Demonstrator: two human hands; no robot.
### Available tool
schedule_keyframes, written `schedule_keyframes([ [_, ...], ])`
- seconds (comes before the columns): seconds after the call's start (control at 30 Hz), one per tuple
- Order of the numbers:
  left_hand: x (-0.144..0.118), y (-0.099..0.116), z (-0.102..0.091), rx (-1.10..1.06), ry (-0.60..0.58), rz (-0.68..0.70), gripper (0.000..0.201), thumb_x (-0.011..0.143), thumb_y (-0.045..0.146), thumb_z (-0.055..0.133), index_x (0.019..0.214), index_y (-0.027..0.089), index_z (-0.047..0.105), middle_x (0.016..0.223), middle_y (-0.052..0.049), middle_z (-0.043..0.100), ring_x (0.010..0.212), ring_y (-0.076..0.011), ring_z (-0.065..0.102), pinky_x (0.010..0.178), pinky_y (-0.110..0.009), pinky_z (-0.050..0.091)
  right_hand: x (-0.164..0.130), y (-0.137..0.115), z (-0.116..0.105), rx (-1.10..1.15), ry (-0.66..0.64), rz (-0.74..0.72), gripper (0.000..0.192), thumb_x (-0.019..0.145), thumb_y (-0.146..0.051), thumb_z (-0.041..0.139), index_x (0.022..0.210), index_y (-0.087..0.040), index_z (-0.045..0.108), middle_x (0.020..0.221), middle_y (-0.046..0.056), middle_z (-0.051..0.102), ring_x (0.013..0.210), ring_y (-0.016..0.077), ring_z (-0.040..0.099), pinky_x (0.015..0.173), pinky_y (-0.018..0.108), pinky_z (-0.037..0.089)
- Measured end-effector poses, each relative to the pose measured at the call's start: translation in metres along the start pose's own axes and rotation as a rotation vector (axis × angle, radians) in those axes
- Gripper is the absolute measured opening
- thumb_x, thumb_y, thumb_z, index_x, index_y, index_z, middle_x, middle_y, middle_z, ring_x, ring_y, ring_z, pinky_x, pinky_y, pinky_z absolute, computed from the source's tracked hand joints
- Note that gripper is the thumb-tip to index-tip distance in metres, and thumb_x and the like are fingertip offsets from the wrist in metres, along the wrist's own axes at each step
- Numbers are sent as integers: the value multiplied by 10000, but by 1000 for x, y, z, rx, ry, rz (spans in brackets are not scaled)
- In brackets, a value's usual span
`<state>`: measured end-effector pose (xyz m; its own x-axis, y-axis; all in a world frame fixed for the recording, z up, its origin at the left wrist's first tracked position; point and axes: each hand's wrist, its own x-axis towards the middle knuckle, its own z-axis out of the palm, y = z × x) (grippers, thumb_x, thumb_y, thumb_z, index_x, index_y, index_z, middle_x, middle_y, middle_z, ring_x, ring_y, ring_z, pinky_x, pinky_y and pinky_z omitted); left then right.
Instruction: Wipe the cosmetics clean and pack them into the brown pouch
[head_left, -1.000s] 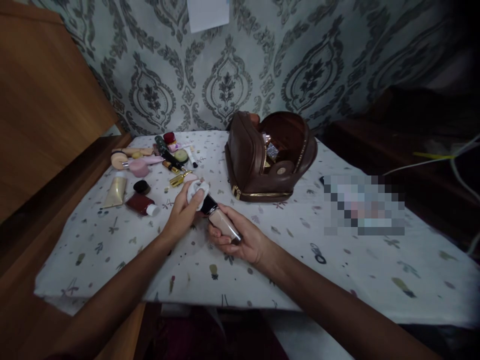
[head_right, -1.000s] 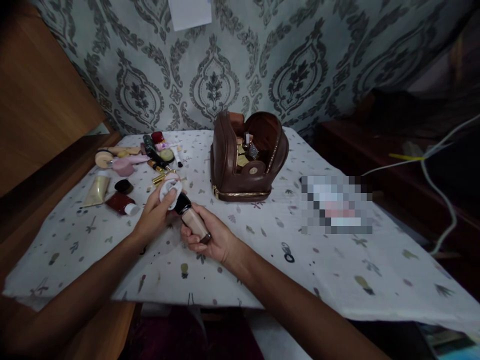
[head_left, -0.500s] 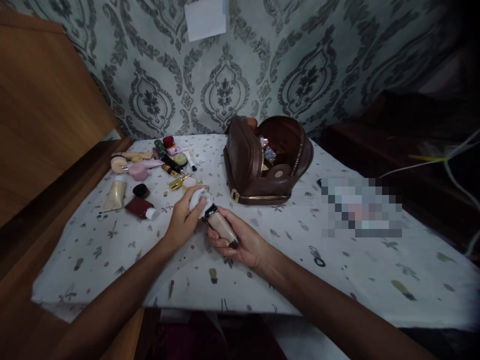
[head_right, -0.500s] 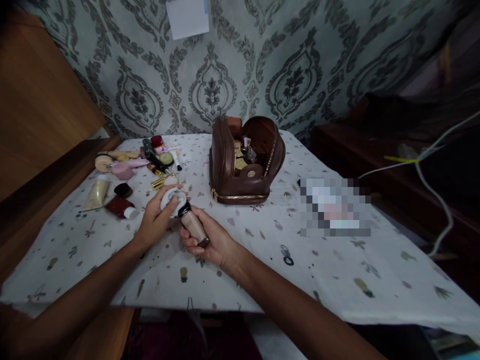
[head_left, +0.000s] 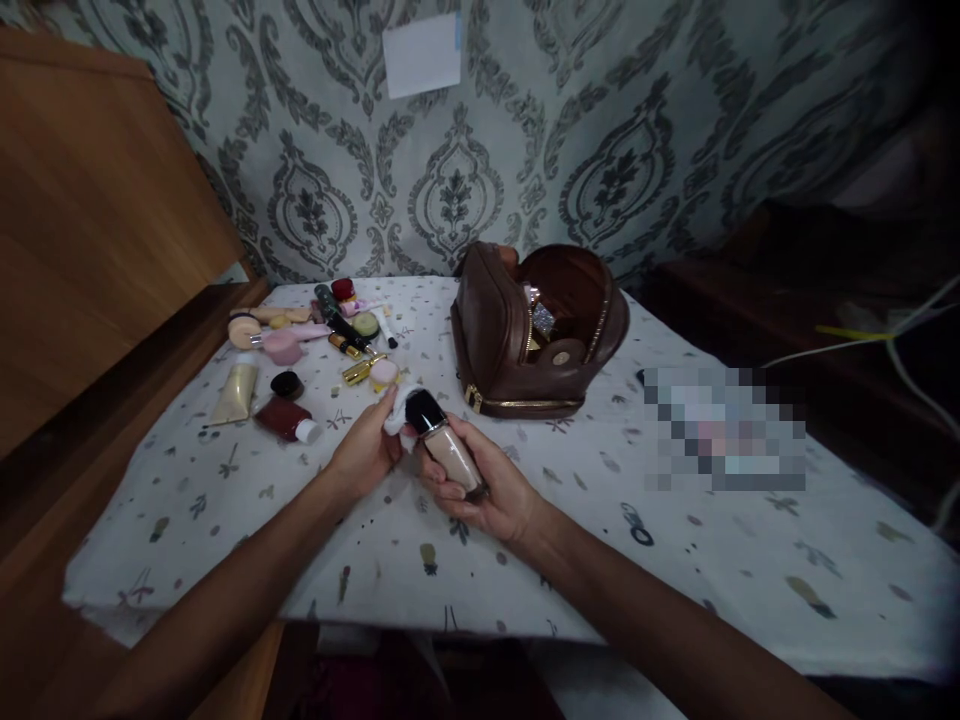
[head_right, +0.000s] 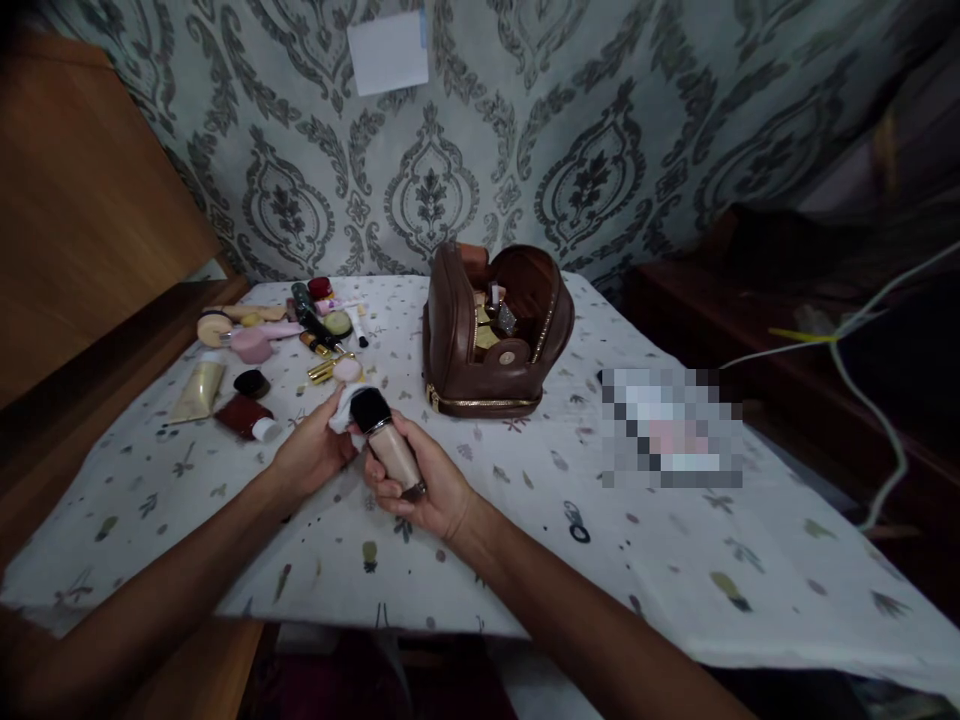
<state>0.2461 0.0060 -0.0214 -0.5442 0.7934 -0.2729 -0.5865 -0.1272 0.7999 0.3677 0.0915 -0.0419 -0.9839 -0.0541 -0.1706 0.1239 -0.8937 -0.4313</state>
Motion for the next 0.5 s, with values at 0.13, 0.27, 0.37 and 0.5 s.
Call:
schedule_keyframes([
  [0.13,0,0,-4,44,-61,63,376,680,449,837,663,159,598,540,61,549,495,-74,476,517,-191,416,0,0,-2,-24,-1,-1,441,991,-509,380,940,-133,604,577,-13,546,391,60,388,308,130,242],
  [0.27,3,3,-9,96,-61,179,363,641,403,865,834,148,694,736,16,659,611,-89,536,532,-193,405,1,1,-4,-24,1,20,435,981,-515,409,892,-131,593,578,-10,546,395,57,395,312,129,249],
  [0.37,4,3,-12,142,-76,213,330,646,387,855,812,150,697,725,14,641,605,-87,512,505,-193,369,0,1,-3,-4,14,44,465,1013,-511,328,936,-135,590,573,-11,538,395,61,395,309,125,263],
  [0.5,1,0,-14,223,-76,227,315,657,400,840,749,145,679,634,39,579,536,-67,453,506,-197,366,-1,2,-3,18,25,80,549,1034,-525,200,968,-137,584,562,-11,528,376,62,373,293,123,261],
])
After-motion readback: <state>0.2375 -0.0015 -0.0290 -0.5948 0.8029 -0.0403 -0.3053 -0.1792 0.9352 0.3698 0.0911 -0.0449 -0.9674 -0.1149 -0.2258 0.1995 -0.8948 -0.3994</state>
